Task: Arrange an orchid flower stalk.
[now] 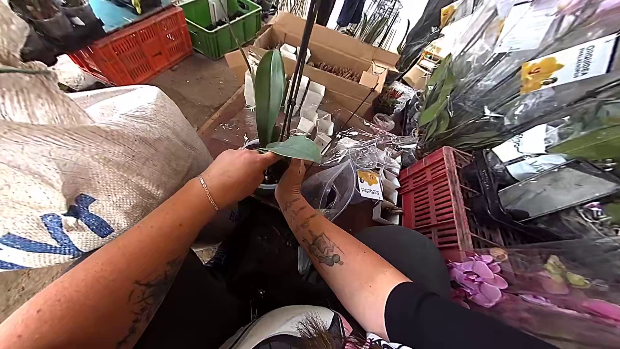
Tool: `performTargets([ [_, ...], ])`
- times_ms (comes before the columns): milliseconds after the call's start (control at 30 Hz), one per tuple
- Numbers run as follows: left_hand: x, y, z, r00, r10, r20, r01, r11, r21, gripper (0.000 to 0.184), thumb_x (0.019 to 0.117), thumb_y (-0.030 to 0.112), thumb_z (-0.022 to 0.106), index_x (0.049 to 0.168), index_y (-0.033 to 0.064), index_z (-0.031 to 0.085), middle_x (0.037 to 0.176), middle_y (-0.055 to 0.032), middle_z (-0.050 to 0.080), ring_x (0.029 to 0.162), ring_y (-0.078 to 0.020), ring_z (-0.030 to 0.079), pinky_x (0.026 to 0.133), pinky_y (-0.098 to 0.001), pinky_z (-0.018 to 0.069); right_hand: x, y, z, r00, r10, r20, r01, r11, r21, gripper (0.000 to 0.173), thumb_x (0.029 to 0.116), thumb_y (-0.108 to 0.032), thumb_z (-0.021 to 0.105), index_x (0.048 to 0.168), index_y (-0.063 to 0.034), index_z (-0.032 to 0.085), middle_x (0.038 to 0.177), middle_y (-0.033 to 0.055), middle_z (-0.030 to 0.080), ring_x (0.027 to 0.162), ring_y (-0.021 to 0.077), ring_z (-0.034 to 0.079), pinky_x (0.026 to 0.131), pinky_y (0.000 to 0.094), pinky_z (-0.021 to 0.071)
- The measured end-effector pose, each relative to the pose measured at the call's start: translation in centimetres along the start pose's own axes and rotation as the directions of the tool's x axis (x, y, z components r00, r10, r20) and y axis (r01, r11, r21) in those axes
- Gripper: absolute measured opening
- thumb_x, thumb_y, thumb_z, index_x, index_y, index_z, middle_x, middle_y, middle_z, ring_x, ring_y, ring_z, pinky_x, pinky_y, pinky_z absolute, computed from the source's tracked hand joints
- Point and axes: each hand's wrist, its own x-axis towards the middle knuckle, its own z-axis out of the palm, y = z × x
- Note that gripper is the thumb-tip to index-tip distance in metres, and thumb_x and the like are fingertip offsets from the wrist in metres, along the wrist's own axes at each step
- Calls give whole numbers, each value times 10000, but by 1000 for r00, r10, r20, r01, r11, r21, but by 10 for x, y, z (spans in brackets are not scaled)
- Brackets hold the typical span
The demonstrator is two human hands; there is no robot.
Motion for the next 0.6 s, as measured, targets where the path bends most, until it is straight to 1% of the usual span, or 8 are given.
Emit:
performTargets([
  [67, 0, 0, -2, 1000, 7, 13, -7, 1000, -4, 407, 1028, 44, 467, 1383, 200, 590, 1017, -169, 704, 945, -393, 693, 753, -584, 532, -3, -2, -3, 999, 2, 39, -3, 1000, 9, 490, 1111, -283, 273, 1430, 28, 478, 1411, 179, 540, 1339, 166, 496, 1160, 337, 374],
  [200, 1, 1, -1, 999, 11, 33, -10, 1000, -9, 372, 1034, 46, 464, 1356, 175, 599, 1041, -167, 700, 971, -392, 688, 777, -580, 531, -10, 0, -3, 994, 10, 110, -21, 995, 97, 545, 1109, -351, 302, 1540, -18, 334, 1517, 158, 450, 1415, 166, 430, 1205, 342, 328],
  [300, 1, 1, 2, 999, 50, 19, -50, 999, -15, 365, 1029, 31, 467, 1337, 161, 612, 1034, -175, 700, 975, -391, 688, 792, -574, 529, -17, -3, -2, 989, 12, 150, -33, 989, 141, 552, 1105, -388, 333, 1543, -51, 346, 1544, 120, 433, 1442, 147, 395, 1222, 343, 303],
  [333, 0, -1, 4, 997, 76, 0, -76, 997, -13, 359, 1021, 26, 476, 1319, 158, 624, 1017, -171, 701, 962, -384, 689, 786, -566, 532, -17, -4, -3, 988, 18, 155, -38, 991, 130, 524, 1111, -340, 324, 1540, -42, 353, 1549, 123, 430, 1446, 149, 390, 1223, 337, 299],
  [433, -1, -6, 10, 989, 144, -27, -144, 989, -8, 367, 1005, 19, 503, 1313, 161, 643, 1005, -159, 707, 959, -370, 691, 804, -545, 534, -18, -5, -11, 983, 24, 180, -29, 999, 23, 454, 1091, -90, 338, 1528, 29, 366, 1548, 186, 415, 1454, 195, 379, 1226, 342, 289],
  [533, 0, -7, 16, 982, 186, -29, -186, 982, -13, 359, 986, 12, 537, 1298, 147, 653, 1038, -173, 709, 1006, -388, 684, 851, -573, 531, -17, -2, -17, 982, 44, 184, -31, 997, -71, 445, 1067, -27, 393, 1504, 58, 393, 1516, 215, 450, 1429, 211, 419, 1203, 351, 336],
  [567, 0, -7, 17, 981, 191, -16, -191, 982, -5, 379, 986, 14, 526, 1311, 166, 647, 1057, -164, 708, 1026, -378, 680, 866, -567, 527, -13, -2, -19, 984, 21, 178, -2, 994, -106, 468, 1055, -16, 418, 1515, 64, 378, 1520, 221, 449, 1430, 212, 423, 1201, 345, 340],
  [600, 0, -8, 18, 979, 202, -15, -202, 979, -5, 408, 980, 9, 522, 1326, 188, 644, 1076, -153, 712, 1043, -368, 679, 875, -562, 526, -7, -5, -19, 984, 13, 177, 8, 993, -122, 510, 1056, -28, 422, 1551, 44, 324, 1547, 204, 422, 1444, 191, 408, 1206, 322, 331],
])
